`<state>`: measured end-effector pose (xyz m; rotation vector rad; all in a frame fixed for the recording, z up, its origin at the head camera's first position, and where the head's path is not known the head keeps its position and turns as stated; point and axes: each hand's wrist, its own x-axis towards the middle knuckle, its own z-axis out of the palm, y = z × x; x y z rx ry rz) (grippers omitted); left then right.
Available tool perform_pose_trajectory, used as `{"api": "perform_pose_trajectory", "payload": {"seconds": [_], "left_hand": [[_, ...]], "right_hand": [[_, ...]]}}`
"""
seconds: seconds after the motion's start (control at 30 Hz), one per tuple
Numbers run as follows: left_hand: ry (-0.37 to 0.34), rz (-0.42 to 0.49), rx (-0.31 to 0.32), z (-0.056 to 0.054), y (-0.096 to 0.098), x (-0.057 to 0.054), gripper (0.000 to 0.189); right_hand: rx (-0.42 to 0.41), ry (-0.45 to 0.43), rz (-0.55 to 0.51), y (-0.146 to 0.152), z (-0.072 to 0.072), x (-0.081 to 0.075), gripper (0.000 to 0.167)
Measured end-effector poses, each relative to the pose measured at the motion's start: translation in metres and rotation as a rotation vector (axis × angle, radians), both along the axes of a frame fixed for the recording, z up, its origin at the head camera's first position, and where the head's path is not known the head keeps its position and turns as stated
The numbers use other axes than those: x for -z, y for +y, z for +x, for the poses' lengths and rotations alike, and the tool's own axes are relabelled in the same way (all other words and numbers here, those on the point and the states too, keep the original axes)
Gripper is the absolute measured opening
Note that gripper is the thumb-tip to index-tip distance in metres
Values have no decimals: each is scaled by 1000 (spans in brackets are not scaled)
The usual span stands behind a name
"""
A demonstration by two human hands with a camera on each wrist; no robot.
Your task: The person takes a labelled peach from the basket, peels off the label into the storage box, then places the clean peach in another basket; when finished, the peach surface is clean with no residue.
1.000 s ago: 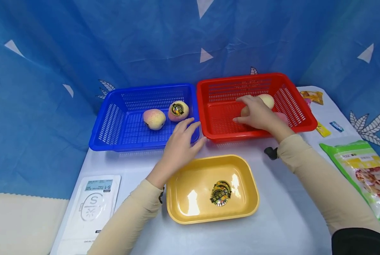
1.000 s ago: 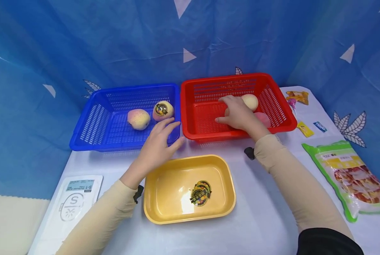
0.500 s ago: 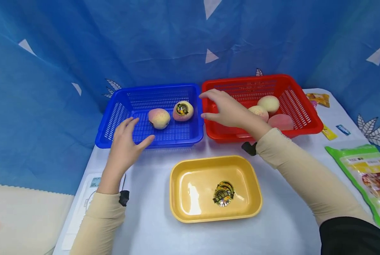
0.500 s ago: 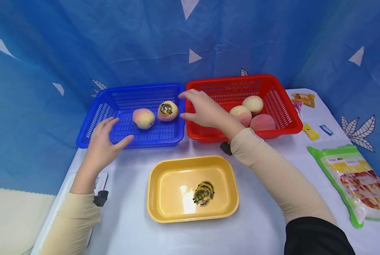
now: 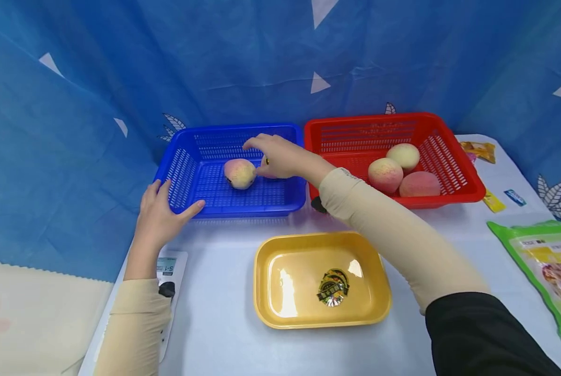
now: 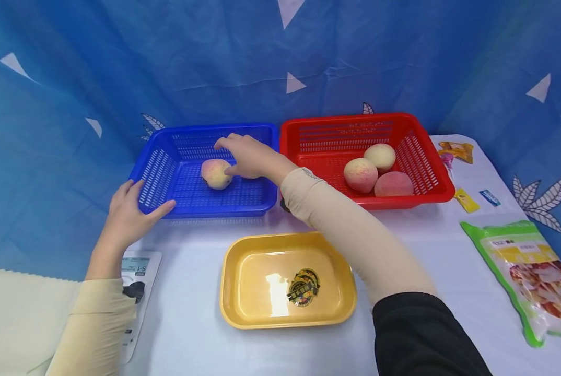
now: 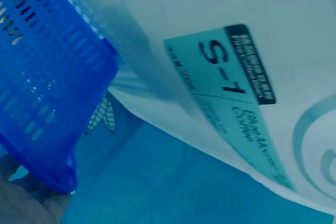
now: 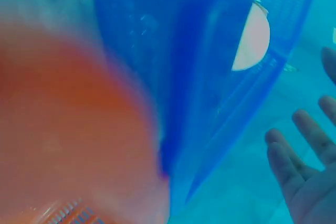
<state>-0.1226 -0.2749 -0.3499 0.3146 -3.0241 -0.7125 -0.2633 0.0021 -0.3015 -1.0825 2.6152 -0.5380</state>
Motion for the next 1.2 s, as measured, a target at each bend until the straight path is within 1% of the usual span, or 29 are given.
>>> {"api": "perform_pose_trajectory", "payload": {"seconds": [0.13, 0.23, 0.33, 0.47, 0.6, 0.73, 0.83, 0.97, 1.03, 1.1, 1.2], "left_hand": [[-46, 1, -1, 0, -4, 5, 118], [-63, 0, -4, -1, -5, 8, 122], [-65, 1, -14, 0, -6, 9, 125], [-59, 17, -23, 0, -7, 9, 127], [-53, 26, -23, -1, -8, 9, 128], [-55, 22, -21, -1, -8, 9, 129], [-61, 16, -22, -1, -9, 10, 129], [-65, 9, -20, -2, -9, 10, 130], [-64, 8, -17, -2, -9, 10, 130], [-63, 8, -11, -2, -9, 11, 130], [-64, 9, -8, -3, -9, 12, 130]], "right_hand": [[-44, -18, 67, -19, -5, 5, 59], [-72, -36, 109, -29, -7, 8, 61], [-100, -51, 142, -37, -7, 9, 63], [-123, -54, 166, -41, -5, 2, 62], [-124, -45, 182, -43, -5, -4, 60], [-117, -39, 209, -49, -10, 0, 59], [-135, -16, 232, -57, -14, 4, 57], [-166, 53, 299, -69, -18, 9, 57], [-166, 75, 337, -73, -19, 11, 57], [-159, 83, 368, -75, -20, 14, 58], [-157, 86, 386, -75, -22, 19, 58]]}}
